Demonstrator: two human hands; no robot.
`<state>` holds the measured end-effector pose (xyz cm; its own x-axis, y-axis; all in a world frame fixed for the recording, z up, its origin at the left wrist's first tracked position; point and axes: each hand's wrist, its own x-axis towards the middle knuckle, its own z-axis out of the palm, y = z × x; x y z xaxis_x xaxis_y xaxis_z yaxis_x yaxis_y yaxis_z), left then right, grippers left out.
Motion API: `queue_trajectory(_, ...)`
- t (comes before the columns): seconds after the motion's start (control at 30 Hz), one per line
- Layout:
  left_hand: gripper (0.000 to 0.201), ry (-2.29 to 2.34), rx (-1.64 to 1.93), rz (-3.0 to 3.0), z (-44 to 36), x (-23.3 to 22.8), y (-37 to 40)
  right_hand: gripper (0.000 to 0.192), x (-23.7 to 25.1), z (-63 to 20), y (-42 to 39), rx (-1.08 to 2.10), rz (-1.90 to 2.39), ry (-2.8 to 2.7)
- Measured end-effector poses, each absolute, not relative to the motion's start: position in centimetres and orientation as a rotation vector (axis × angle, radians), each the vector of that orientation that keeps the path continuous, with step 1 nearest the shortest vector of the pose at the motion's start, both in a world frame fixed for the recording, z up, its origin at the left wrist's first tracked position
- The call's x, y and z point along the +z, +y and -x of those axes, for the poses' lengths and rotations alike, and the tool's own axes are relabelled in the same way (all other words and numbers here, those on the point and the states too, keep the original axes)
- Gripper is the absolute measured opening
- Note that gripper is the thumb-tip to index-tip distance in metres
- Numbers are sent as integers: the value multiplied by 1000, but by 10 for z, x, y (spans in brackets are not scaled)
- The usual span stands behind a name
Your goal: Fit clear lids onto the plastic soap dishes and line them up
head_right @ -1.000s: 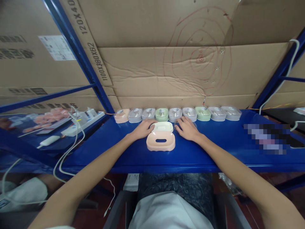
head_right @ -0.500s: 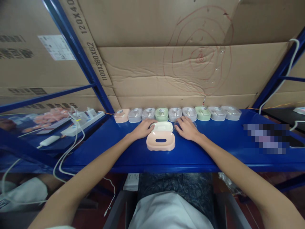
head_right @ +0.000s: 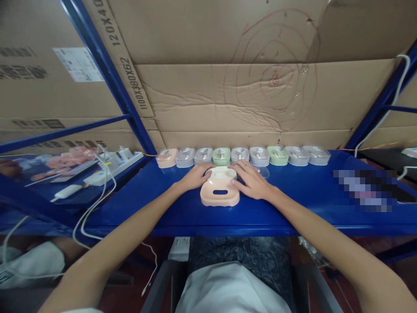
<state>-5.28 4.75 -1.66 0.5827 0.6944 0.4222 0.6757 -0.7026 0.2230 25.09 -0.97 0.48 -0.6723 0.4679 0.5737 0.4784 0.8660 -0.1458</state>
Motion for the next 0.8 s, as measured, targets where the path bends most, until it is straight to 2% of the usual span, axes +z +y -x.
queue_trajectory(0.13, 41, 1196, 760, -2772, 52, -16, 46, 66, 2, -241, -22, 25, 481, -2533)
queue_trajectory(0.3, 41, 1182, 762, -2762, 52, -15, 45, 81, -2, -233, -27, -73, 478, -2643)
queue_trajectory(0.8, 40, 1199, 763, -2748, 52, -15, 44, 62, -7, -232, -26, -58, 472, -2667)
